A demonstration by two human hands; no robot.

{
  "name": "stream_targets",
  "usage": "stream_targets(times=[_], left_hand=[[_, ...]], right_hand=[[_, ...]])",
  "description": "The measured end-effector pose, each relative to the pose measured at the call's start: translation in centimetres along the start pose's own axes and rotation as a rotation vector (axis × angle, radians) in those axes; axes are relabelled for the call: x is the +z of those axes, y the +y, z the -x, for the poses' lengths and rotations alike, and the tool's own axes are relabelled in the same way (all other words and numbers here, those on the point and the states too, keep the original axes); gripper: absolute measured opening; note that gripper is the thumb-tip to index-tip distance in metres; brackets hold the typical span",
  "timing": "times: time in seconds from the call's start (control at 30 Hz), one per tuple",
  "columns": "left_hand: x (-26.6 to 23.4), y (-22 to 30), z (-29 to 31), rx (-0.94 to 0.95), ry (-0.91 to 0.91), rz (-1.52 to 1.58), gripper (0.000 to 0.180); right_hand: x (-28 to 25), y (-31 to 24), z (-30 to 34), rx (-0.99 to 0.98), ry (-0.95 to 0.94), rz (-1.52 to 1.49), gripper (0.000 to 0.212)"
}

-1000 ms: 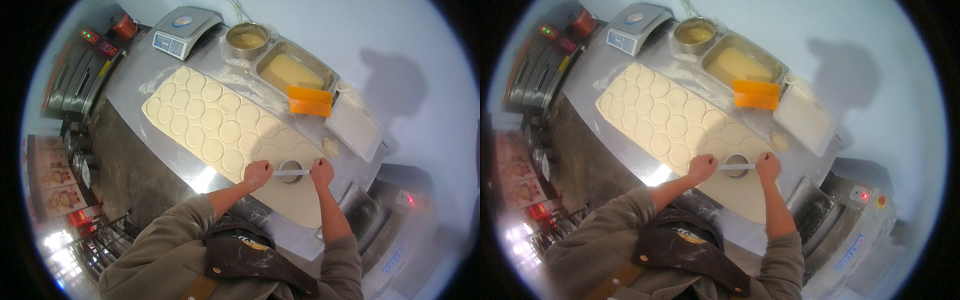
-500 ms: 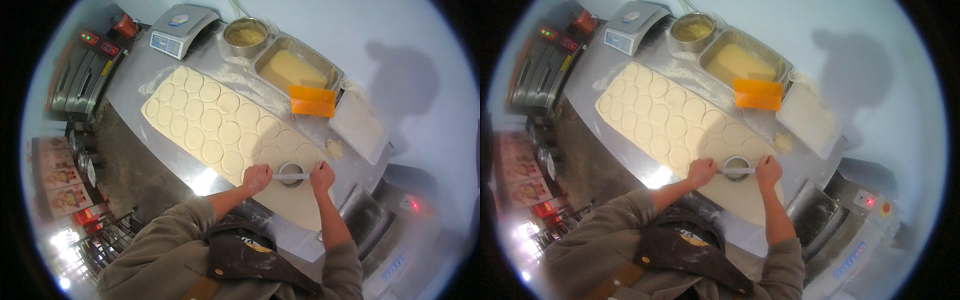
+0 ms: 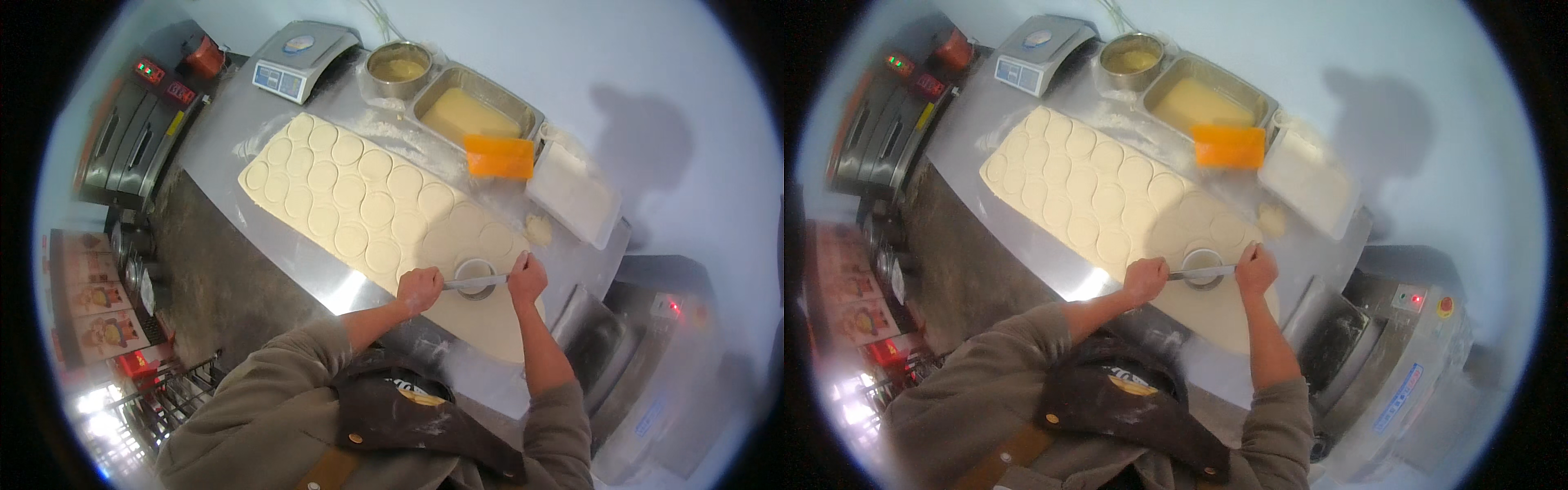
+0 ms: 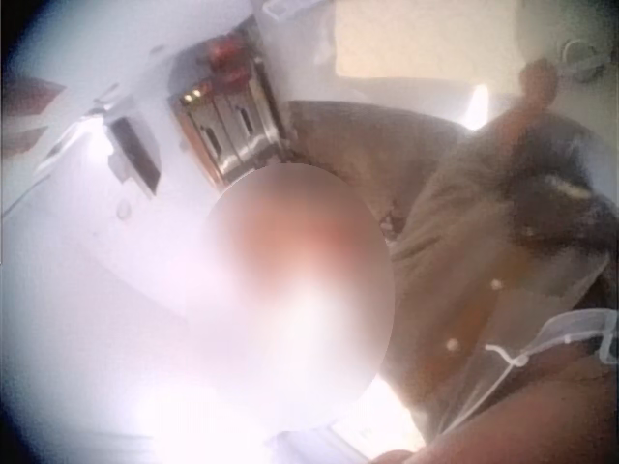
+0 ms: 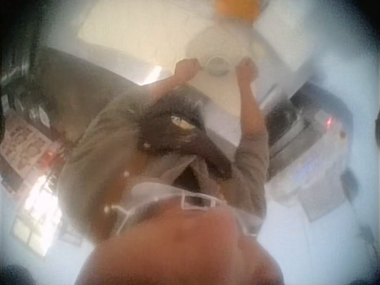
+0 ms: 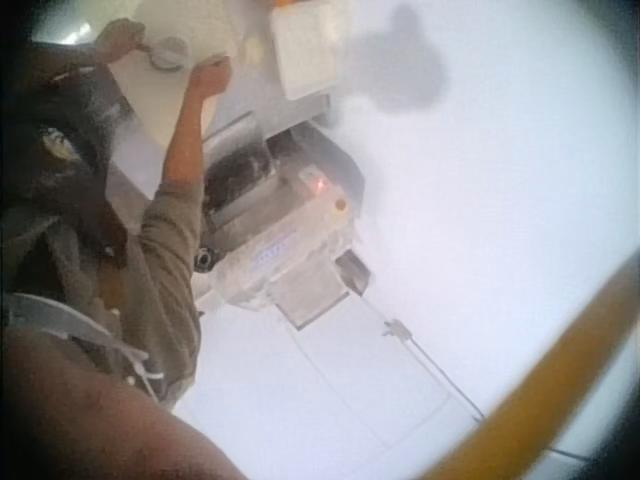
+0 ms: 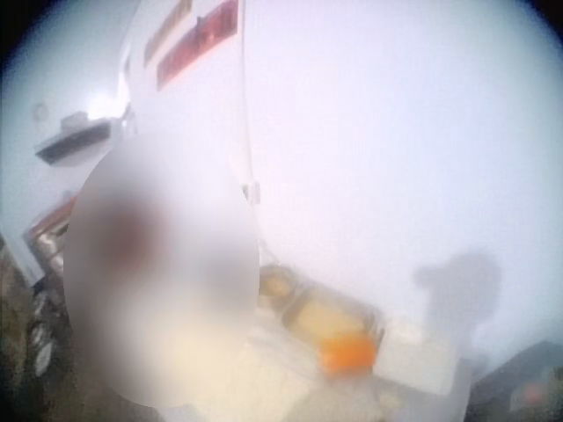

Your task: The person uses a round cutter to cut circular pieces from a large sheet of dough on a stainless steel table. They then weigh some pieces on a digital scale and arrange the cut dough circles on a baking tray.

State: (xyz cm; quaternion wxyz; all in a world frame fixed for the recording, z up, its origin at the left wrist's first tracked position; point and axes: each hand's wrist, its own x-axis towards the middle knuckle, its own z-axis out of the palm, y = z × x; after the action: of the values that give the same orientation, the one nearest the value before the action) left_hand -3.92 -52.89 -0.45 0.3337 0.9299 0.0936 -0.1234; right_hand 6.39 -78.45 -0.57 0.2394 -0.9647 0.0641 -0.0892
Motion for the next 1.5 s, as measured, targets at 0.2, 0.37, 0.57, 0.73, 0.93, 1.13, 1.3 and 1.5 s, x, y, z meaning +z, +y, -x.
stream_targets(times=[0.2, 0.37, 0.57, 0.73, 0.93, 1.13, 1.3, 1.5], left_hand=[[0.0, -1.7, 6.7, -0.081, -0.023, 0.107, 0.033], [-0.4, -3.3, 8.4, -0.143, 0.035, 0.069, 0.035], [-1.1, -4.3, 7.5, -0.135, 0.094, 0.086, 0.035], [-1.1, -4.4, 6.8, -0.156, 0.088, 0.099, 0.035], [-1.0, -4.4, 6.4, -0.22, 0.056, 0.13, 0.034], [-1.4, -4.0, 6.2, -0.239, 0.029, 0.119, 0.034], [-1.9, -3.6, 5.8, -0.234, -0.026, 0.035, 0.035], [-2.3, -2.9, 4.6, -0.113, -0.12, -0.143, 0.033]], right_hand=[[-1.5, 0.7, 6.3, -0.018, -0.198, 0.038, 0.037], [-0.4, -0.4, 8.4, 0.01, -0.267, -0.006, 0.036], [0.2, -1.7, 7.3, -0.001, -0.276, -0.026, 0.034], [0.7, -2.3, 6.5, -0.042, -0.21, 0.03, 0.035], [0.8, -2.3, 6.3, 0.02, -0.279, 0.011, 0.036], [1.1, -2.2, 6.5, -0.009, -0.278, 0.064, 0.033], [1.2, -2.1, 5.9, -0.299, -0.276, 0.138, 0.03], [1.2, -2.6, 4.8, -0.486, -0.42, 0.156, 0.03]])
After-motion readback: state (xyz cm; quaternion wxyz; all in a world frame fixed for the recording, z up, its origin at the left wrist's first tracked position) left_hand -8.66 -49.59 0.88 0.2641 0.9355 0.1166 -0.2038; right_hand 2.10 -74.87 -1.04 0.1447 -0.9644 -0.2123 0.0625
